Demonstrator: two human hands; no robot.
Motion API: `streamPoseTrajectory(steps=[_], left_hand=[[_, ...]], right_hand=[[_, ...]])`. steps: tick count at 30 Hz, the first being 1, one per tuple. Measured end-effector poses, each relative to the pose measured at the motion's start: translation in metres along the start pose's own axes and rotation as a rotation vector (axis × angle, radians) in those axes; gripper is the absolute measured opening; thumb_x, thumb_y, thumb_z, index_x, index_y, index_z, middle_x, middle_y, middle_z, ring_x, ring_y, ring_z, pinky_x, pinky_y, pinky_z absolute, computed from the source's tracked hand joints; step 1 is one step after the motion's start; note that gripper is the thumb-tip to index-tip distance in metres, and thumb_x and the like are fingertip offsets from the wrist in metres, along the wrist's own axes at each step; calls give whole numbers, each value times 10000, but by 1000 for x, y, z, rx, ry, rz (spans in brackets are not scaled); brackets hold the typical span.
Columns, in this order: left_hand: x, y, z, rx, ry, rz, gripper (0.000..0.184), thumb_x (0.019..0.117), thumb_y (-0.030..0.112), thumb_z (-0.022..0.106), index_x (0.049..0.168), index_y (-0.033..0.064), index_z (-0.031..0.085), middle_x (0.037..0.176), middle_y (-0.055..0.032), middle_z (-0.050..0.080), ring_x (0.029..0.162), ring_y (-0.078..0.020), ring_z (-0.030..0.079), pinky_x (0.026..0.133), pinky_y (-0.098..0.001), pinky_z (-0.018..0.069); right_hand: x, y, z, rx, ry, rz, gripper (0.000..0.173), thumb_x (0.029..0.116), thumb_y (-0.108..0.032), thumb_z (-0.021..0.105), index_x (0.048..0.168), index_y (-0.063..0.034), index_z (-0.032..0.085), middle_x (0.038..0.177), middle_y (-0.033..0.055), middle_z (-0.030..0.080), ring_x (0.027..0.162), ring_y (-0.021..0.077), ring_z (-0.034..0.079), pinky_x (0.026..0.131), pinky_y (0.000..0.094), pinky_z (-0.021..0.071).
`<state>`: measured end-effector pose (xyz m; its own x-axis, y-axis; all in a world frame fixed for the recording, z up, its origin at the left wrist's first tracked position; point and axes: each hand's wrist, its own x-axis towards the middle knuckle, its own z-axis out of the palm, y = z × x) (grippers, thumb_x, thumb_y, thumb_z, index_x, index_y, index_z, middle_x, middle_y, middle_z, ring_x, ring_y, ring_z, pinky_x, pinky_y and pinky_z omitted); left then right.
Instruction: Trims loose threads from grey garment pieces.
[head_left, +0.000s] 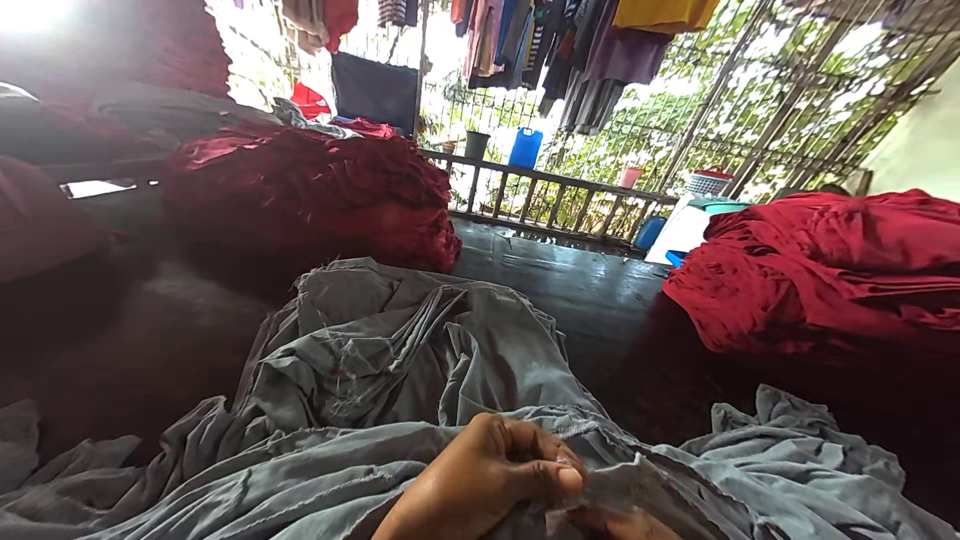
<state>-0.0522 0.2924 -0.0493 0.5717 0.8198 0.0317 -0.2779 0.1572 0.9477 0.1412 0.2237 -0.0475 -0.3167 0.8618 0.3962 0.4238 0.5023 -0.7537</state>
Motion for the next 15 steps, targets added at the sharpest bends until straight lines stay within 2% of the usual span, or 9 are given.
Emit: streamPoseTrajectory(steps=[2, 5, 7, 9, 12, 15], left_hand=[[0, -1, 0, 1, -14, 16, 187, 923, 6, 601, 864, 131, 726, 938, 122, 718, 855, 75, 646, 761, -132, 531], [0, 0, 0, -22, -18, 21, 198, 933, 6, 599, 875, 145, 727, 939, 130, 722, 863, 77, 650, 763, -130, 532], [0, 0, 0, -35, -21, 29, 198, 941, 5, 594, 886, 145, 723, 939, 129, 721, 867, 72, 652, 771, -135, 535], [0, 1, 1, -42, -13, 33, 195, 938, -1, 596, 887, 139, 721, 925, 128, 721, 855, 70, 655, 768, -138, 540], [-1, 1, 2, -27, -10, 35, 176, 936, -1, 605, 891, 128, 717, 926, 126, 717, 860, 66, 654, 774, -142, 541], [-2, 3, 3, 3, -26, 49, 144, 925, -5, 614, 902, 98, 711, 943, 115, 707, 857, 65, 648, 761, -141, 540]], right_hand=[[1, -6, -3, 50, -11, 101, 430, 1059, -222, 527, 1052, 178, 683, 972, 235, 722, 906, 74, 676, 865, 193, 522], [3, -10, -10, 94, -23, 201, 477, 1033, -290, 587, 1049, 180, 666, 926, 173, 718, 844, 0, 635, 800, 167, 511], [6, -11, -15, 78, -31, 223, 486, 1021, -301, 613, 1065, 181, 654, 923, 175, 710, 823, 23, 632, 781, 189, 515], [10, -14, -23, 7, -51, 231, 432, 1013, -247, 627, 1066, 180, 654, 916, 194, 709, 805, 62, 646, 769, 213, 525], [17, -21, -35, -114, -128, 291, 355, 986, -191, 660, 1053, 158, 675, 905, 226, 714, 781, 173, 682, 750, 314, 554], [22, -22, -43, -119, -168, 374, 328, 988, -172, 646, 1079, 142, 672, 914, 194, 708, 789, 137, 664, 756, 303, 542]])
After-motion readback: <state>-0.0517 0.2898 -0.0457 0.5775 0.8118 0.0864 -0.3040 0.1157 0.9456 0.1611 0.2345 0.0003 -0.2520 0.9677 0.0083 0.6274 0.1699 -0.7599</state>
